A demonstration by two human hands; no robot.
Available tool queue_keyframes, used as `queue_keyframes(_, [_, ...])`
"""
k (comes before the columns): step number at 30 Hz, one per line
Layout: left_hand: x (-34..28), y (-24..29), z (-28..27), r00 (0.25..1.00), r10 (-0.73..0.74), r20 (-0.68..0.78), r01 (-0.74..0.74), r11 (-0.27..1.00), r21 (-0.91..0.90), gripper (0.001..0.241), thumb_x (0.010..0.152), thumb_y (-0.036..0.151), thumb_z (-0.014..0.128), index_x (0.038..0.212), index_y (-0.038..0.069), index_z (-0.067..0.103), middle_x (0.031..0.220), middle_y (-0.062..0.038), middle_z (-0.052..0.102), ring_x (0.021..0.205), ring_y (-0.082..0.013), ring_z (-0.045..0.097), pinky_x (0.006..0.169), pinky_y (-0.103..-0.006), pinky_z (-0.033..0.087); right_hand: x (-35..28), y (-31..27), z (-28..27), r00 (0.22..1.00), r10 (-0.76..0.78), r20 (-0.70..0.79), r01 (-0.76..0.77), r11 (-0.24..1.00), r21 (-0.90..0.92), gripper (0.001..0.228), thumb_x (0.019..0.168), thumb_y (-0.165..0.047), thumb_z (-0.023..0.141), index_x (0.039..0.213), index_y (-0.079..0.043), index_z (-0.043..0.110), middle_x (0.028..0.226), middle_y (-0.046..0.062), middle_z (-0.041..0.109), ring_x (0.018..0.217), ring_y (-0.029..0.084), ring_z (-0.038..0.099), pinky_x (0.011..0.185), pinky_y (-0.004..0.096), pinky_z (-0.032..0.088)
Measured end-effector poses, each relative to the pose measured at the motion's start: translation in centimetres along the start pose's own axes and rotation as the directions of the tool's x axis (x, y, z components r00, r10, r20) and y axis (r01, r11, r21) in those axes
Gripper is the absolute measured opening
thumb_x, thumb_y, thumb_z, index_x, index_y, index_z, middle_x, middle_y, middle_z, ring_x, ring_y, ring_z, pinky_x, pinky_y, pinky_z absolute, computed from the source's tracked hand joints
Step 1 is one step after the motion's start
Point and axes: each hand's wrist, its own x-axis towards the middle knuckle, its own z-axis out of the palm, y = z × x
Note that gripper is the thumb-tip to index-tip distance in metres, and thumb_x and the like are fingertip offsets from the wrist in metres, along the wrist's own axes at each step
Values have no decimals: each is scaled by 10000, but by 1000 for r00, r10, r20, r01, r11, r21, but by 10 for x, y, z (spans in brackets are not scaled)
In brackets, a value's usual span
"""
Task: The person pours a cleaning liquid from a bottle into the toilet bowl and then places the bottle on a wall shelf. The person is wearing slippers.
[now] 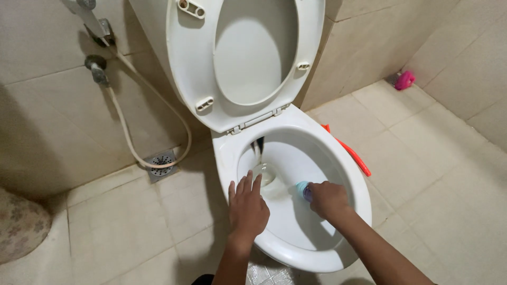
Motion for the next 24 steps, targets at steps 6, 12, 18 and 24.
queue_keyframes(6, [0, 2, 3, 995, -60, -76, 58, 998, -24, 605, 873, 79, 548, 1471, 63, 460, 1615, -199, 310, 1518, -347, 218, 1212, -560, 87, 63, 11, 41, 992, 11, -122, -18, 998, -58, 361, 873, -178, 672, 1233, -199, 676, 1047, 104, 743, 971, 281, 753, 824, 423, 607])
queue_keyframes(12, [2, 7, -4, 992, -124, -9, 124, 992, -35, 621, 876, 77, 540, 1489, 64, 444, 1655, -189, 235, 1551, -326, 139, 1222, -555, 46, 112, 2, 43, 964, -21, -264, 17, 1000, -19, 511, 893, -240, 656, 1395, -260, 561, 1119, 147, 700, 1019, 325, 725, 850, 461, 589])
queue_keyframes(18, [5, 12, -9, 984, -170, 44, 171, 985, -19, 611, 864, 94, 557, 1468, 85, 469, 1653, -169, 243, 1565, -305, 124, 1238, -551, 38, 124, -41, 22, 949, -109, -295, 133, 989, 61, 636, 857, -299, 698, 1459, -268, 494, 1108, 155, 685, 1017, 330, 708, 821, 483, 591])
queue_keyframes(24, [0, 6, 1, 987, -105, -124, 96, 992, -81, 569, 880, 72, 555, 1448, 79, 534, 1622, -185, 349, 1549, -333, 211, 1230, -578, 90, 105, -75, 43, 889, -327, -320, 352, 936, 21, 690, 806, -308, 742, 1456, -244, 517, 1045, 156, 692, 952, 314, 722, 787, 447, 598])
